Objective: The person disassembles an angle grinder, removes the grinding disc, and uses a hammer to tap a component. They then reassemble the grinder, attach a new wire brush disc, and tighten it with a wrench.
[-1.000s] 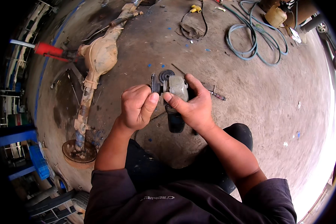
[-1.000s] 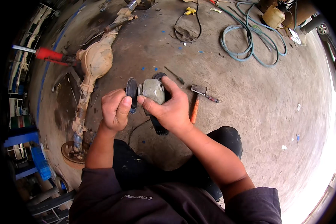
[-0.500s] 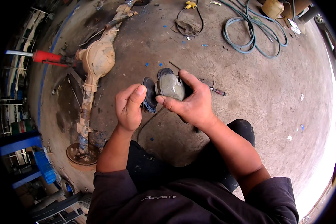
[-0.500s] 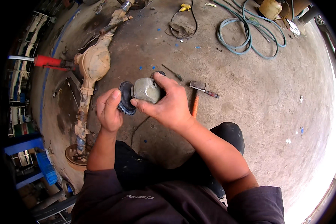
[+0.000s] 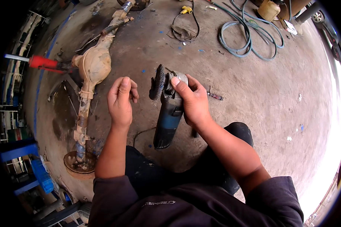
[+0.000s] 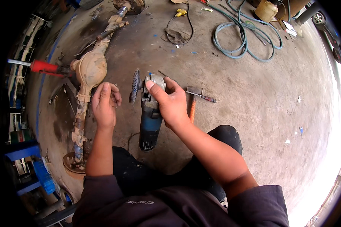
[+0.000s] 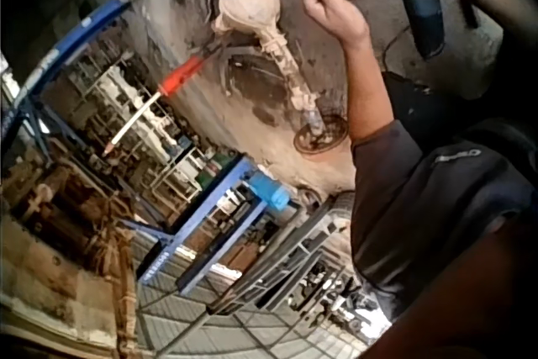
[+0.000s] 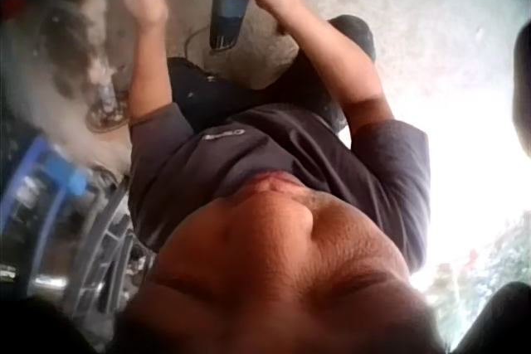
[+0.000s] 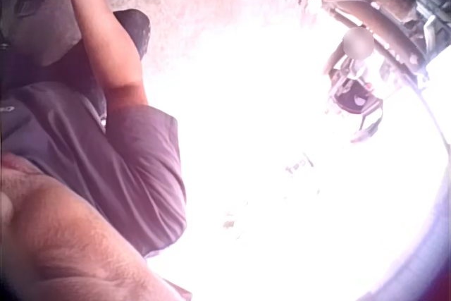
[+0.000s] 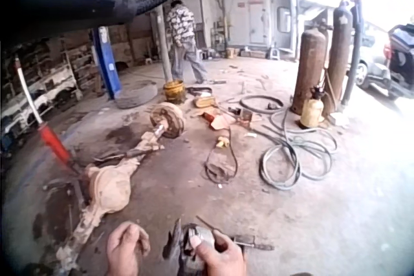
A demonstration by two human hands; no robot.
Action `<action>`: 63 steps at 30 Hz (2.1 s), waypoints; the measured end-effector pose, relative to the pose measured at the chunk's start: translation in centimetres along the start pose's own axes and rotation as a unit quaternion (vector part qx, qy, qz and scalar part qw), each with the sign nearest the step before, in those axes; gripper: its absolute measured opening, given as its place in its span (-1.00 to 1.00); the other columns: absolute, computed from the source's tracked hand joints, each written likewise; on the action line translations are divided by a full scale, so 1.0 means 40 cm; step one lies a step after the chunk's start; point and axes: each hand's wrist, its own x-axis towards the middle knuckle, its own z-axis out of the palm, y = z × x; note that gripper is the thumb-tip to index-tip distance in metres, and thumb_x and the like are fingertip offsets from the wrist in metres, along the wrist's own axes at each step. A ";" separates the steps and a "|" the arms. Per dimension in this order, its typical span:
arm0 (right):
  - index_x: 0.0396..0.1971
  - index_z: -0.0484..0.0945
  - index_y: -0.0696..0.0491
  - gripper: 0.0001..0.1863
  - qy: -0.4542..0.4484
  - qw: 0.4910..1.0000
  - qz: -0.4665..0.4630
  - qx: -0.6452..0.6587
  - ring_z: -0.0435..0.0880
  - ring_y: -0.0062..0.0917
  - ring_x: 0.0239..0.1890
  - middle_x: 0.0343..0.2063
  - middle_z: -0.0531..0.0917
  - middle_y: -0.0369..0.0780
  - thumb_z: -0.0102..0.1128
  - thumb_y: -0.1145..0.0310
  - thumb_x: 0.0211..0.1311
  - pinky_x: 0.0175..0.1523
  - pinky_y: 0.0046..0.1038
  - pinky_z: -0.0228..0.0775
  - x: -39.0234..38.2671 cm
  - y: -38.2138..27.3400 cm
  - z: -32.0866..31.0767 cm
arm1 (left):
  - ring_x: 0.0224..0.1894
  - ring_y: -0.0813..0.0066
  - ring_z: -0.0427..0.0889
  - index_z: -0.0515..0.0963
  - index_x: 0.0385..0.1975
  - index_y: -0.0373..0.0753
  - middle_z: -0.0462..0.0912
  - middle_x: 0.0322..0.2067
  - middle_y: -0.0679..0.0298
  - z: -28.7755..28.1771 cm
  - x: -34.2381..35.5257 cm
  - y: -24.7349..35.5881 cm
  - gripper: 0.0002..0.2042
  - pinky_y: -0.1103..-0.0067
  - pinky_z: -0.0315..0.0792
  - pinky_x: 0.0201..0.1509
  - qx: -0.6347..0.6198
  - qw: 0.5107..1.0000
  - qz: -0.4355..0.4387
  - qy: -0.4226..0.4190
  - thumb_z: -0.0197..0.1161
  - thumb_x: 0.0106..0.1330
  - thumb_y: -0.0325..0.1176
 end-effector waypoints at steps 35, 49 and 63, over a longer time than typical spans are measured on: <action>0.17 0.42 0.47 -0.09 -0.022 0.982 -0.111 -0.152 0.70 -0.45 -0.06 -0.10 0.71 0.00 0.64 0.07 0.05 0.08 -0.42 0.56 -0.036 0.001 0.031 | 0.20 0.38 0.48 0.22 0.41 -0.45 0.49 0.24 0.09 0.020 -0.024 -0.024 -0.09 0.45 0.35 0.31 0.038 0.980 0.064 -0.184 0.22 0.38 0.29; 0.22 0.37 0.49 -0.09 -0.020 0.997 -0.025 -0.073 0.66 -0.53 -0.08 -0.10 0.69 -0.09 0.59 0.08 0.15 0.03 -0.49 0.53 -0.043 0.002 0.035 | 0.01 0.51 0.54 0.26 0.38 -0.42 0.55 0.10 0.18 0.032 -0.034 -0.022 -0.02 0.56 0.42 0.06 0.016 0.985 0.036 -0.168 0.30 0.25 0.38; 0.28 0.31 0.49 -0.16 -0.049 0.997 0.004 -0.063 0.64 -0.51 0.02 0.01 0.67 -0.08 0.51 0.18 0.27 0.14 -0.45 0.50 -0.054 -0.020 0.038 | 0.12 0.42 0.53 0.30 0.33 -0.45 0.56 0.09 0.12 0.023 -0.030 -0.009 -0.02 0.46 0.39 0.28 0.080 0.980 0.058 -0.172 0.32 0.23 0.38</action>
